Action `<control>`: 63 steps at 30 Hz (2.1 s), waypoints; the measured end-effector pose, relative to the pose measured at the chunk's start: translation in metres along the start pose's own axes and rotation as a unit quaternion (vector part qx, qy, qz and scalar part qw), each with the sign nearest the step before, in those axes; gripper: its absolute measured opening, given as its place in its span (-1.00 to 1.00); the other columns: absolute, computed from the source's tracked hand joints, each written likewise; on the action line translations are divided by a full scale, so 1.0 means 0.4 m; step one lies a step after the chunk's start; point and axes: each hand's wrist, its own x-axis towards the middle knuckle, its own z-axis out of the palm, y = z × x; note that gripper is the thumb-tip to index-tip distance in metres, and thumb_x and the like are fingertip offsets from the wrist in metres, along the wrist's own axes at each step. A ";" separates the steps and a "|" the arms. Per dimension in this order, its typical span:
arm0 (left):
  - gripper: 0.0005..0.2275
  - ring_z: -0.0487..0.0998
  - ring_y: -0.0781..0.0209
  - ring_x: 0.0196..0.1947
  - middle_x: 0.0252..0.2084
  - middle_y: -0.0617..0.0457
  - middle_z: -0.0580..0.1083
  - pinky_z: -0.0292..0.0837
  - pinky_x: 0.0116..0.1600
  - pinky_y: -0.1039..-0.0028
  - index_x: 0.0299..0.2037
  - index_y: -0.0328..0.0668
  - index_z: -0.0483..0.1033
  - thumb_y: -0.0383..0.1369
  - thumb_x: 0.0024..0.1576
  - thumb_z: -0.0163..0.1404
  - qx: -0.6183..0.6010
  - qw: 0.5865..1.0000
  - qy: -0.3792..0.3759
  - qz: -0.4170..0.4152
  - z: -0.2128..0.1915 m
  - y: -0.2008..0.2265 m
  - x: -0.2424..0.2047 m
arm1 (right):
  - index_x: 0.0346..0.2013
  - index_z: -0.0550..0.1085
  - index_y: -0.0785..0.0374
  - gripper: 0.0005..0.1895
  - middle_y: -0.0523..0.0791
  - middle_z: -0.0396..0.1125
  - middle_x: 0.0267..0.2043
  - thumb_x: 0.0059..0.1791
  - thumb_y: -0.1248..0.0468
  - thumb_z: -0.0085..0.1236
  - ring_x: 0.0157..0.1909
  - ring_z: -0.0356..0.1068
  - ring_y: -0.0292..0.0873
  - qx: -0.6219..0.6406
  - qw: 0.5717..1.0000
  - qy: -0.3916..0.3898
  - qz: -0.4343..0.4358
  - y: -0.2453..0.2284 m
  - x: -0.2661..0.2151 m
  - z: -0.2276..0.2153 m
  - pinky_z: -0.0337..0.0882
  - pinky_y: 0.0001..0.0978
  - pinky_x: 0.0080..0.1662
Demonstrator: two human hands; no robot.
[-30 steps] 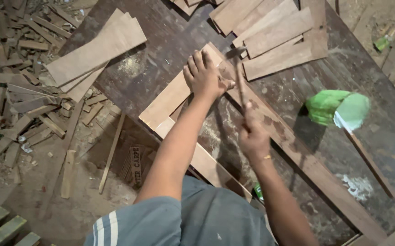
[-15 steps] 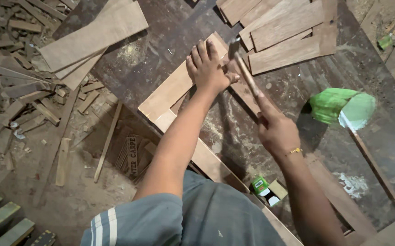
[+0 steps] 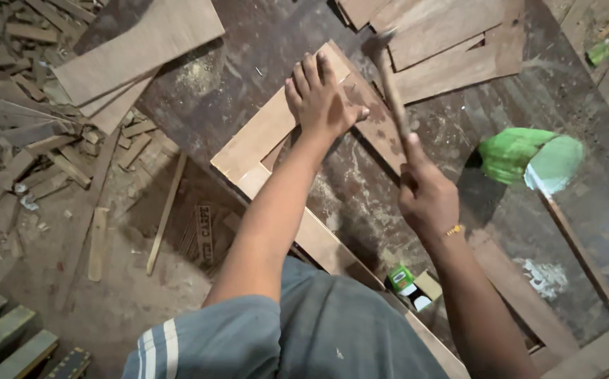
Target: The person assembles a wooden frame by applying adhesive to wood joints, positioning wooden components together, and hammering nails into the wood to secure the structure.
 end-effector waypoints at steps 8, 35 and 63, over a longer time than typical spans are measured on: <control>0.19 -0.32 -0.18 0.57 0.57 -0.17 -0.22 -0.50 0.53 -0.01 0.51 -0.20 -0.24 0.19 -0.19 0.29 -0.014 0.999 -0.019 -0.022 -0.017 0.011 0.008 | 0.45 0.27 0.00 -0.25 0.10 0.46 0.07 -0.04 0.45 0.09 -0.14 0.51 0.08 -0.015 0.990 0.095 -0.100 0.011 -0.005 0.022 0.49 -0.19 -0.10; 0.17 -0.30 -0.24 0.56 0.56 -0.25 -0.19 -0.49 0.51 -0.05 0.51 -0.22 -0.23 0.14 -0.17 0.31 0.002 1.000 0.003 -0.002 0.019 -0.003 0.009 | 0.42 0.26 0.18 -0.12 0.10 0.39 -0.22 -0.22 0.53 0.11 -0.31 0.41 0.11 -0.010 0.972 0.146 -0.186 0.145 -0.019 0.234 0.44 -0.14 -0.25; -0.31 0.07 -0.40 0.42 0.42 -0.38 0.12 0.04 0.30 -0.19 0.36 -0.22 0.27 0.00 0.09 0.13 0.038 0.945 0.199 0.258 0.182 0.005 -0.096 | 0.31 0.43 0.09 -0.45 0.15 0.46 -0.14 0.00 0.28 0.20 -0.14 0.53 0.10 0.034 0.975 0.209 0.073 0.213 -0.484 0.067 0.48 -0.17 -0.11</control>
